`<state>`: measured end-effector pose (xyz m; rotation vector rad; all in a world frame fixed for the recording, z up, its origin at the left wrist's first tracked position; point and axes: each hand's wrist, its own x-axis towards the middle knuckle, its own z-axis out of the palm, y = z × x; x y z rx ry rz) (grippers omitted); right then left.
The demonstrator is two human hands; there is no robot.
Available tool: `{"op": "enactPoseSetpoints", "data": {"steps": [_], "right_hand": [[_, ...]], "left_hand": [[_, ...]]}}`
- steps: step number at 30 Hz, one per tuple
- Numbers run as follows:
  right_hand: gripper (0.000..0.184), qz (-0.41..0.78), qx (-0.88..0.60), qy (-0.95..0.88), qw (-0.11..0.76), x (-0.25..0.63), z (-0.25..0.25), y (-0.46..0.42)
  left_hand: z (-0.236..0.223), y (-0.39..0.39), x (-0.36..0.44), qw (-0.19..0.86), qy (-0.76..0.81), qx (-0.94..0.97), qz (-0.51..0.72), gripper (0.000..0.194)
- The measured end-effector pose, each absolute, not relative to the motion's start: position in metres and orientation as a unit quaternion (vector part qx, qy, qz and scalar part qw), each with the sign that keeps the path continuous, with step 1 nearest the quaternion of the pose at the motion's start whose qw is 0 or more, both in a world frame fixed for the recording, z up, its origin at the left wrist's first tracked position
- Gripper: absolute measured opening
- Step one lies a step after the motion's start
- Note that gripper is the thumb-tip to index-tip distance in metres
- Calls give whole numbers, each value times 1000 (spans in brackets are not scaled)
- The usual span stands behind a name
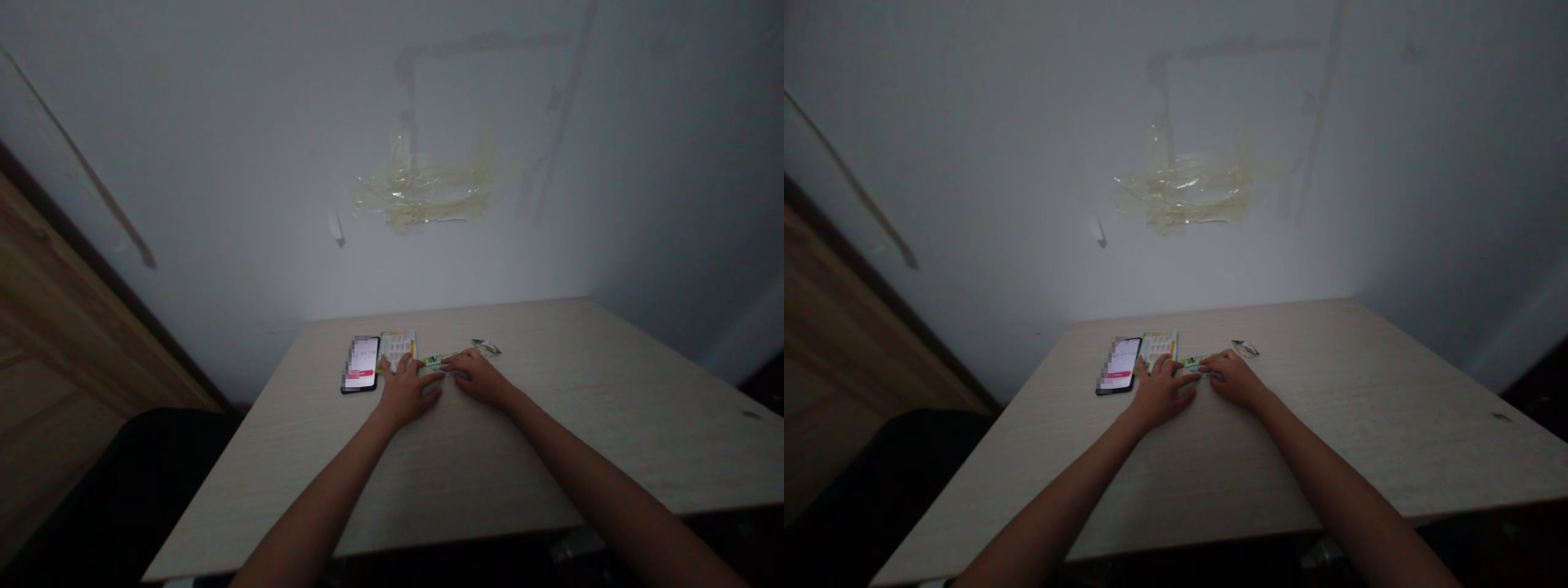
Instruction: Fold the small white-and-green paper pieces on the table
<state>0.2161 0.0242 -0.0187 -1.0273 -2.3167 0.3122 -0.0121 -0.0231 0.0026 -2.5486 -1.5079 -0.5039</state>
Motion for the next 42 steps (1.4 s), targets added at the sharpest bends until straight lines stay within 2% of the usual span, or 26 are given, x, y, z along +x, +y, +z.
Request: {"op": "enactPoseSetpoints", "data": {"steps": [22,28,42], "right_hand": [[36,134,-381,-861,308,217,-16,22],[37,127,-389,-866,288,217,-17,23],[34,115,-382,-870,289,216,-18,25]], "left_hand": [[0,-26,-7,56,-504,-842,-185,37],[10,-30,-7,41,-476,-861,-175,34],[5,-29,-7,69,-501,-841,-195,36]]}}
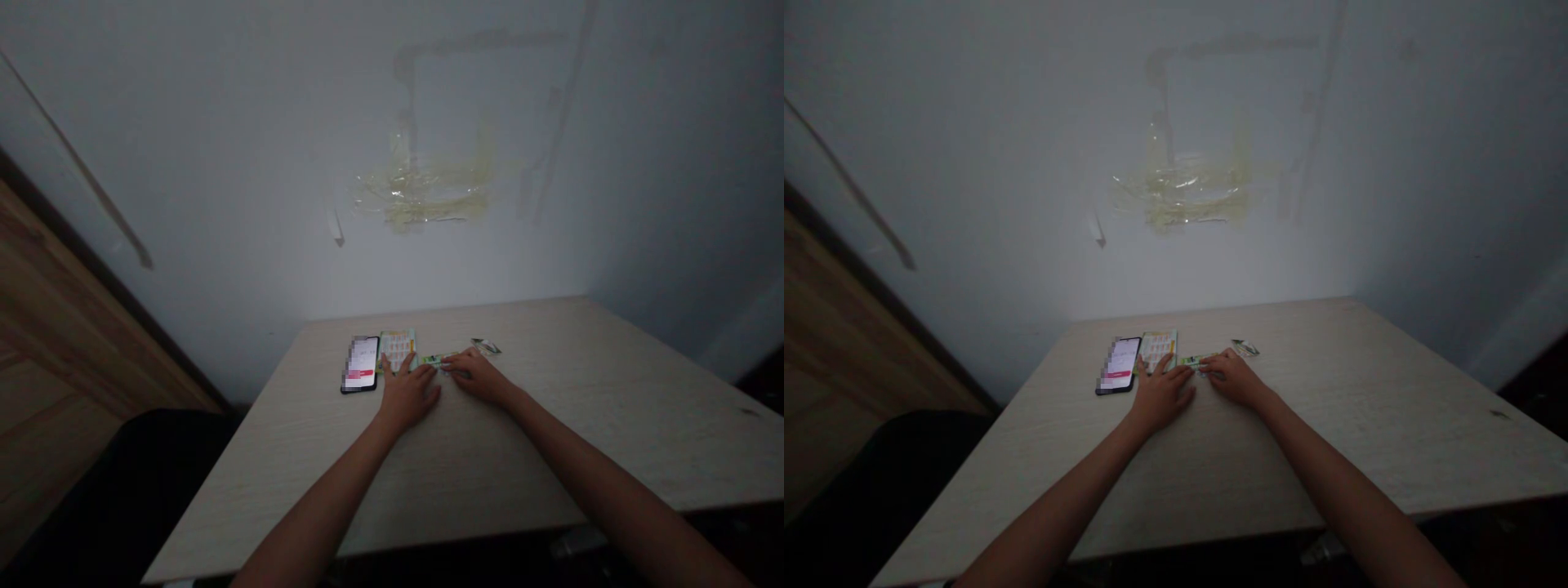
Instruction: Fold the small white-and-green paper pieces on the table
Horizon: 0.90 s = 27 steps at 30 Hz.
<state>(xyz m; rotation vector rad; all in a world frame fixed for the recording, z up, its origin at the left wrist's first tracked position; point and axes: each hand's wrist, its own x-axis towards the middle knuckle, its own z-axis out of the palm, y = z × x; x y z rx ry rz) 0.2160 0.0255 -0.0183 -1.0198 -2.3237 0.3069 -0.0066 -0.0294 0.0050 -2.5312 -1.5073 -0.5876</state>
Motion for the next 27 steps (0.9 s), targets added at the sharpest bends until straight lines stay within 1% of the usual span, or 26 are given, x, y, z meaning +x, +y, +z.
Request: {"op": "enactPoseSetpoints", "data": {"steps": [16,21,27], "right_hand": [[35,114,-383,-871,284,216,-16,24],[34,118,-383,-871,285,217,-17,25],[33,123,-388,-868,284,217,-16,23]], "left_hand": [[4,-28,-5,79,-537,-817,-197,44],[4,-29,-5,82,-529,-818,-211,43],[7,-27,-4,75,-542,-815,-190,41]]}}
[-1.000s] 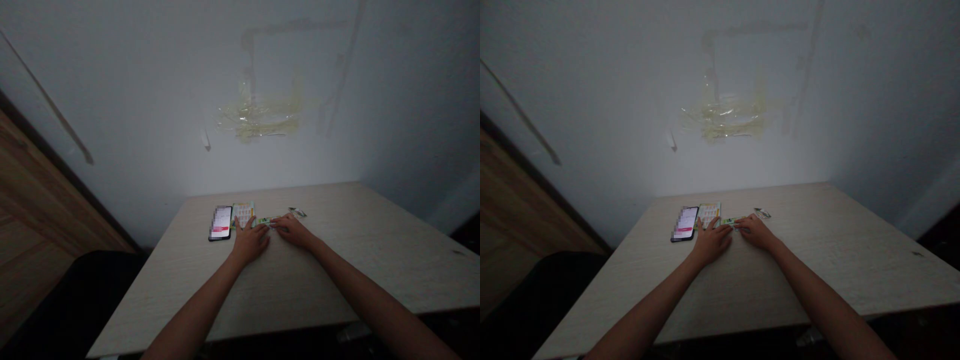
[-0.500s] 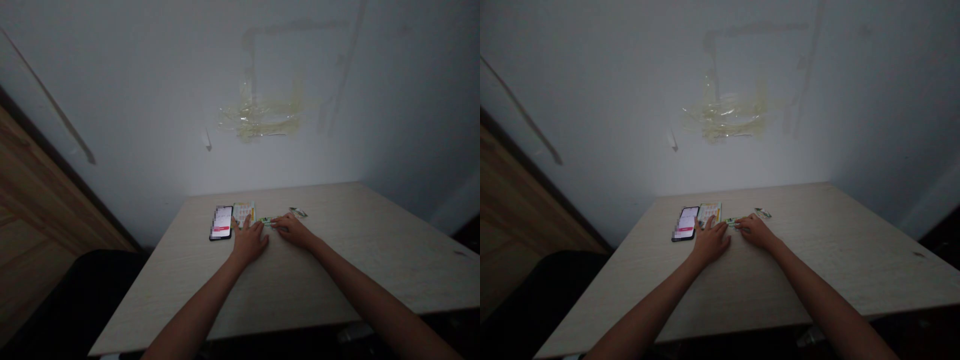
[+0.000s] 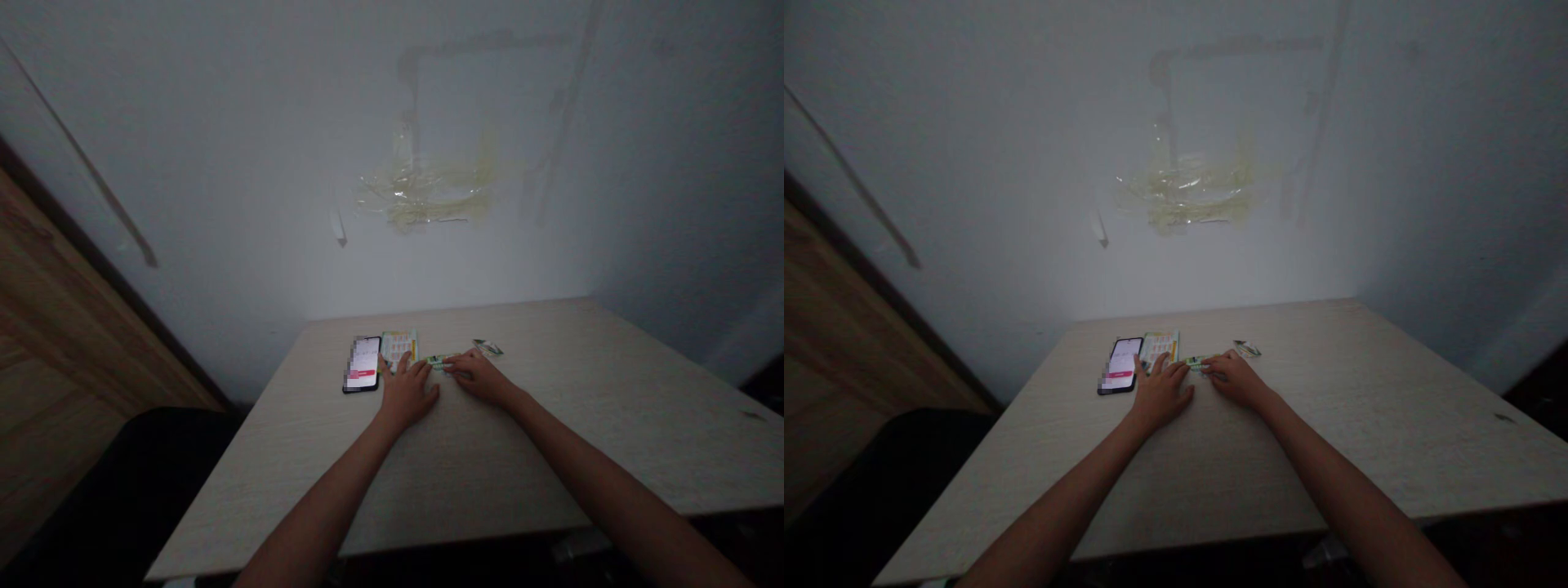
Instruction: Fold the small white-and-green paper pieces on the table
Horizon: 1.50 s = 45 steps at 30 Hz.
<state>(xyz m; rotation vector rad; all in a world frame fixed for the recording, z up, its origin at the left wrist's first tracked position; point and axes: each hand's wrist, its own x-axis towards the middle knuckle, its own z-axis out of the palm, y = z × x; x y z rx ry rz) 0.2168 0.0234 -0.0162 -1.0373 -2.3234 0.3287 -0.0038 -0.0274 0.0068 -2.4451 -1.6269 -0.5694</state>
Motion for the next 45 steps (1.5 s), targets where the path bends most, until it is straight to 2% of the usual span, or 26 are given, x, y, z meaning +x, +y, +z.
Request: {"op": "enactPoseSetpoints", "data": {"steps": [23,45], "right_hand": [[36,102,-385,-874,279,213,-16,23],[32,119,-379,-872,285,215,-15,24]], "left_hand": [[9,-26,-7,83,-531,-819,-200,37],[-1,-28,-4,56,-516,-841,-154,37]]}}
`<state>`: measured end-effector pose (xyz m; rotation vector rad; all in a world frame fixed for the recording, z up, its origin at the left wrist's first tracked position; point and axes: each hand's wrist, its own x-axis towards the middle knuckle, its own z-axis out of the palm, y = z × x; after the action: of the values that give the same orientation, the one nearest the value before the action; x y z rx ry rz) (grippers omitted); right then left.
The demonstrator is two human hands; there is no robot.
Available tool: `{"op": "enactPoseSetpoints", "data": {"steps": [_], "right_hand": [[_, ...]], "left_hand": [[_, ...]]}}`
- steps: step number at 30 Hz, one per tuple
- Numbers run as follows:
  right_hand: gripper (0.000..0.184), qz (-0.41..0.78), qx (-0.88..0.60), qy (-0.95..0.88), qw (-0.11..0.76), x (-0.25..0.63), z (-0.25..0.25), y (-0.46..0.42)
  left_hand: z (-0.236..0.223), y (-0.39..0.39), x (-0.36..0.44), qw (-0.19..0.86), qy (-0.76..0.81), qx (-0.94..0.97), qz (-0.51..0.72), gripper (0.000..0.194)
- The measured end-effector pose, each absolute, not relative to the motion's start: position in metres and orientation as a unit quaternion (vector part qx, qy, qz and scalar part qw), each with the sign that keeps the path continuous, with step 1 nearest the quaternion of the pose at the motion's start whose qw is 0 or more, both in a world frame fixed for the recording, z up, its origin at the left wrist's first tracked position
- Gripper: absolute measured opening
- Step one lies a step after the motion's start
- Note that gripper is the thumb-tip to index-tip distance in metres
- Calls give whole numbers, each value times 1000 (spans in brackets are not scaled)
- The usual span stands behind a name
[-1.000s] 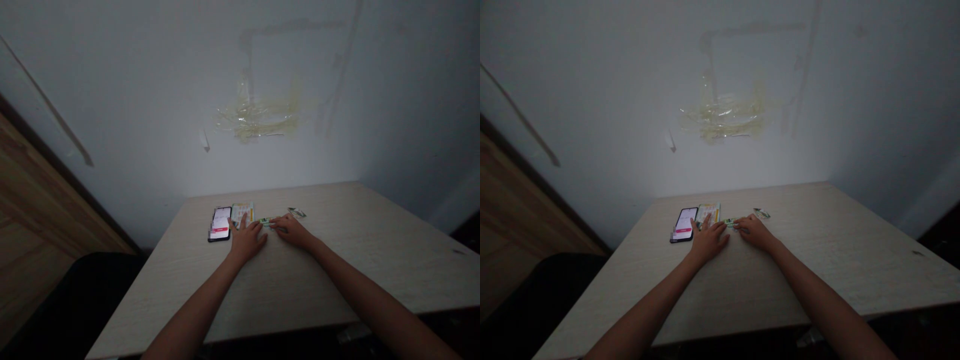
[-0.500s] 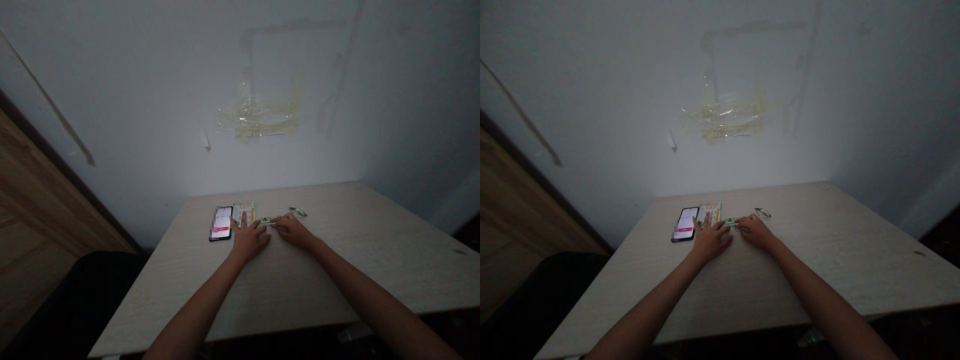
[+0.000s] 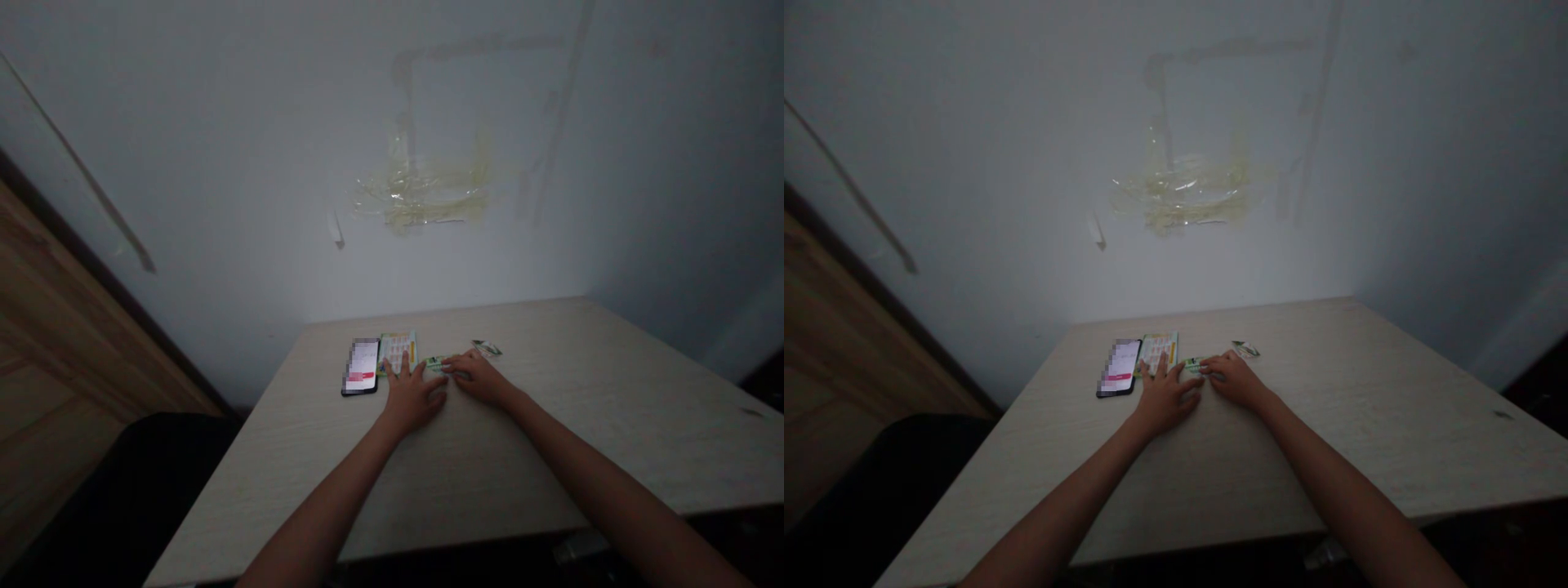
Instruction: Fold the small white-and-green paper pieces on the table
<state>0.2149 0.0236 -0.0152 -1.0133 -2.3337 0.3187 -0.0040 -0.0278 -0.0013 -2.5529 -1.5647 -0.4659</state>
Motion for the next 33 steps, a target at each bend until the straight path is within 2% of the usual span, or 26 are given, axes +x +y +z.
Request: {"op": "enactPoseSetpoints", "data": {"steps": [9,13,20,33], "right_hand": [[39,157,-374,-852,330,218,-17,24],[32,168,-372,-841,355,222,-20,25],[28,159,-363,-844,360,221,-20,24],[31,144,-352,-861,338,222,-19,24]], "left_hand": [[-5,-27,-5,42,-520,-838,-162,42],[-4,-26,-5,45,-521,-835,-169,41],[-3,-27,-4,42,-516,-834,-190,35],[-1,-26,-3,44,-534,-826,-177,40]]}}
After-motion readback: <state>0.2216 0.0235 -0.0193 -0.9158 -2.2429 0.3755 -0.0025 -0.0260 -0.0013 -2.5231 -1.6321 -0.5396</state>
